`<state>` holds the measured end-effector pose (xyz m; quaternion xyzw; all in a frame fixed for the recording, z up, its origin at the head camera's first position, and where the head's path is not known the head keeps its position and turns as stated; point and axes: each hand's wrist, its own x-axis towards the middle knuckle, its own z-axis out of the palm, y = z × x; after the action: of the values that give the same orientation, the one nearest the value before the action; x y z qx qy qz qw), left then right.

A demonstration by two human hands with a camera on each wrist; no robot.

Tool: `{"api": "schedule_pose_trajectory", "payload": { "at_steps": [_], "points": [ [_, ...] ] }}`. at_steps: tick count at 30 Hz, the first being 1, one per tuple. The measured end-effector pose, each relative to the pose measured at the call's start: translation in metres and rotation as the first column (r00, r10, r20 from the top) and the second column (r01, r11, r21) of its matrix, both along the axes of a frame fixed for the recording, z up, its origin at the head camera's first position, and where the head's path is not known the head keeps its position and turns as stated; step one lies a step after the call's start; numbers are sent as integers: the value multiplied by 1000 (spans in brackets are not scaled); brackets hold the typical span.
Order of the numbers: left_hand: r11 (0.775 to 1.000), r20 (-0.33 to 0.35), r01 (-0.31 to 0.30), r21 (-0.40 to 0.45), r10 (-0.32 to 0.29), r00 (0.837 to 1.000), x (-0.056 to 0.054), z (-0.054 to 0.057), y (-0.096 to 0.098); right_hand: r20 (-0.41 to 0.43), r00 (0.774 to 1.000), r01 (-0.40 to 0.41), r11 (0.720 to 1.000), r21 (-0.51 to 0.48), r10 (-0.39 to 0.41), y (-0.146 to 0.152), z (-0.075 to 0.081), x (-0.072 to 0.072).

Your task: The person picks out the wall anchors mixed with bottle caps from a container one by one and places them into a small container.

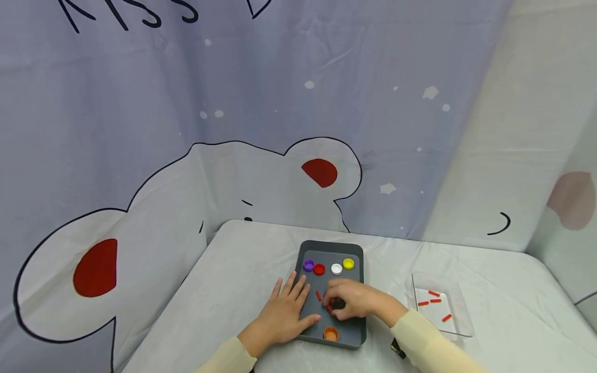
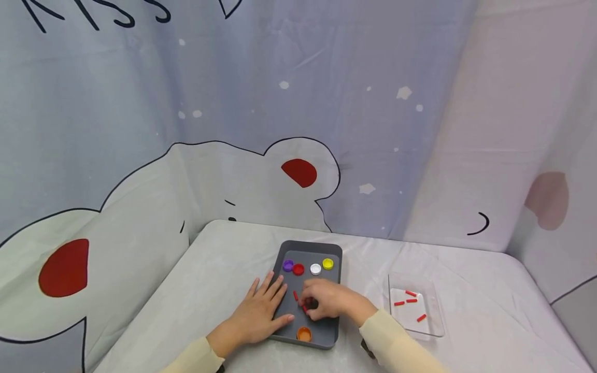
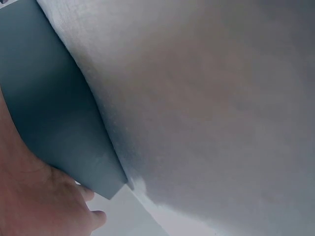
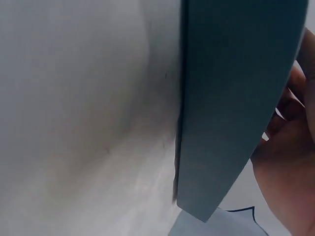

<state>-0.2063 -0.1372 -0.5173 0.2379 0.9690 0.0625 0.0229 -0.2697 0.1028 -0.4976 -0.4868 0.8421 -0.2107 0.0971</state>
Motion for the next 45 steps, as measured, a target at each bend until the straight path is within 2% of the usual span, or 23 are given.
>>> {"api": "schedule_pose_trajectory", "payload": {
  "at_steps": [3,6,10,14,18,23,26,34,37,40,45],
  "points": [
    [1000,-6,-7,2,7,1000,0,-1,0,30,999,22,996,-88,-20,4,1,6],
    [1000,-7,-17,2,17,1000,0,-2,-1,57,997,58,980,-192,-48,8,1,14],
    [1000,-6,-16,6,16,1000,1,-3,-1,176,980,153,926,-346,-96,16,-4,26],
    [1000,-8,-19,3,19,1000,1,-5,-1,312,941,269,852,-449,-132,23,-8,38],
    [1000,-20,-26,-9,26,999,1,-7,0,411,898,361,793,-490,-155,29,-9,45],
    [1000,-16,-27,-13,27,1000,0,-7,1,524,832,471,733,-491,-183,40,-7,53],
    [1000,-19,-23,-13,23,1000,0,-8,1,554,811,503,705,-499,-187,49,-7,57],
    [1000,-31,-2,0,2,1000,1,-7,-1,551,800,544,673,-501,-237,68,-6,68],
    [1000,-27,6,20,-5,1000,2,-4,0,534,803,558,646,-520,-264,76,-5,72],
    [1000,-24,9,25,-8,1000,3,-2,0,489,817,561,623,-546,-307,87,-3,75],
    [1000,-34,8,17,-8,999,3,-1,0,457,824,562,594,-576,-336,107,0,80]
  ]
}}
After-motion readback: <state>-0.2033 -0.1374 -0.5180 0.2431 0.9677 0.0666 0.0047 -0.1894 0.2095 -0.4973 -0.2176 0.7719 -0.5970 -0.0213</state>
